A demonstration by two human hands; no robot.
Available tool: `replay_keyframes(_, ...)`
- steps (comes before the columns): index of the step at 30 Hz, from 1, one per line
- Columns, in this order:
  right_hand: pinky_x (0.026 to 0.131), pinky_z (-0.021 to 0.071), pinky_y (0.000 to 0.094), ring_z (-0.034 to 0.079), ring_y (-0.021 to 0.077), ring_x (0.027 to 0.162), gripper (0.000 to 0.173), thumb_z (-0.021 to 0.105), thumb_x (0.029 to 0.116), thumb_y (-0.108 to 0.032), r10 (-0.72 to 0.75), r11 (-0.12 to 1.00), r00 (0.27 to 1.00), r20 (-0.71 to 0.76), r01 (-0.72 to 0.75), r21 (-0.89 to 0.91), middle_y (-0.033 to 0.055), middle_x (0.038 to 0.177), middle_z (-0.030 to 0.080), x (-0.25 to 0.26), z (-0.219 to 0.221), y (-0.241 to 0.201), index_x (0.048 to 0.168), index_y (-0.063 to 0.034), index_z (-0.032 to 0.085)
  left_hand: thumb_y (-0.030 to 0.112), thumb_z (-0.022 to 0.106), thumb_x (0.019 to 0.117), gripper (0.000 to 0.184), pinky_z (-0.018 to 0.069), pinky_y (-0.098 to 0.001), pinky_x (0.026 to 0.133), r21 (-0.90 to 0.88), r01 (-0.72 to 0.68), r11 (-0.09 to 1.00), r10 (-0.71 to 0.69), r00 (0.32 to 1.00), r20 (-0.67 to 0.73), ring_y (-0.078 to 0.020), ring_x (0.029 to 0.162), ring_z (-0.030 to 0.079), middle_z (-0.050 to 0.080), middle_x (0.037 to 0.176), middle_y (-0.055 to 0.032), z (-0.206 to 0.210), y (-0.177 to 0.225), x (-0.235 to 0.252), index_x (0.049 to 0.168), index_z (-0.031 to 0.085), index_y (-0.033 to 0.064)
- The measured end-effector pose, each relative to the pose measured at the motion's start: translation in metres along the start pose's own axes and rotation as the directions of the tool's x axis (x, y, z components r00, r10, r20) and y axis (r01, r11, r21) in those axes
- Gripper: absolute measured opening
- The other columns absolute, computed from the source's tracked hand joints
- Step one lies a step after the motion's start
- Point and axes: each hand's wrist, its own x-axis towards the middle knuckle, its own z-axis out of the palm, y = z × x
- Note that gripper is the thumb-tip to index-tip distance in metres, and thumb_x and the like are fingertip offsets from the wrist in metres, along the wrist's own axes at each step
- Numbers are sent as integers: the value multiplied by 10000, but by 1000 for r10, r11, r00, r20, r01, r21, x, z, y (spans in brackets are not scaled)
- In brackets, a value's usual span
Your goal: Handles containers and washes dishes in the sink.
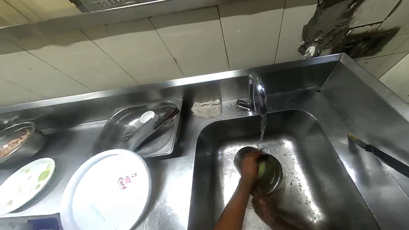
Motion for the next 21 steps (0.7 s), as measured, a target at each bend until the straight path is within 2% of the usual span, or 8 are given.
replay_keyframes(4, 1081, 457, 551, 656, 384, 1186, 297, 529, 961, 15, -313, 868, 927, 206, 367, -336, 185, 1222, 714, -4, -58, 116, 1162, -14, 745, -12, 453, 1032, 424, 305, -532, 1216, 136, -126, 983, 94, 972, 217, -302, 1435, 472, 553, 1504, -117, 12, 28, 5, 1397, 634, 107)
replay_keyframes(6, 1112, 416, 603, 663, 388, 1177, 289, 521, 961, -4, -357, 782, 913, 199, 408, -470, 171, 1183, 727, 3, -84, 143, 1142, -25, 745, 0, 450, 1044, 419, 314, -530, 1208, 115, -141, 983, 106, 957, 270, -309, 1430, 474, 543, 1514, -120, 20, 40, 7, 1419, 612, 94)
replay_keyframes(9, 1162, 389, 506, 592, 394, 1283, 334, 506, 992, -54, -13, 966, 986, 166, 55, -251, 252, 1303, 656, -12, -76, 94, 1250, 60, 684, 7, 516, 1009, 407, 311, -511, 1213, 46, -151, 987, 135, 958, 254, -278, 1416, 494, 578, 1483, -97, 26, 42, 15, 1381, 649, 106)
replay_keyframes(11, 1161, 379, 461, 520, 384, 1348, 490, 588, 924, -20, 240, 963, 938, 252, -262, 61, 306, 1414, 547, -12, -59, 29, 1388, 126, 531, -11, 561, 980, 393, 267, -557, 1222, -20, -119, 993, 121, 969, 216, -283, 1400, 511, 616, 1438, -94, 27, 45, 14, 1335, 682, 106)
replay_keyframes(14, 1174, 362, 369, 461, 297, 1396, 613, 560, 888, 30, 183, 868, 913, 363, -324, 375, 273, 1501, 461, -9, -57, 5, 1480, 101, 416, -21, 581, 964, 390, 350, -584, 1165, -12, -116, 993, 116, 971, 209, -321, 1308, 585, 662, 1366, -111, 19, 41, 14, 1303, 707, 126)
replay_keyframes(16, 1255, 226, 451, 341, 317, 1508, 599, 510, 946, -32, 33, 995, 841, 540, -77, 60, 210, 1599, 396, -3, -72, 53, 1535, 23, 415, -21, 583, 963, 408, 399, -569, 1131, 12, -128, 992, 123, 971, 205, -322, 1289, 600, 658, 1375, -106, 13, 32, 16, 1320, 699, 139)
replay_keyframes(18, 1230, 239, 571, 353, 395, 1493, 488, 452, 1010, -25, 43, 927, 807, 590, 187, -325, 207, 1584, 423, 21, -93, 97, 1496, 2, 478, -20, 580, 961, 430, 361, -561, 1166, 22, -146, 989, 138, 964, 229, -289, 1336, 571, 640, 1410, -78, 14, 27, 14, 1346, 683, 144)
replay_keyframes(21, 1278, 159, 479, 246, 356, 1552, 492, 373, 1019, 44, 115, 771, 875, 471, 221, -597, 216, 1635, 333, 55, -100, 119, 1506, 69, 434, -11, 597, 956, 445, 338, -569, 1178, 25, -139, 990, 130, 969, 210, -276, 1354, 556, 627, 1429, -67, 16, 27, 16, 1370, 663, 137)
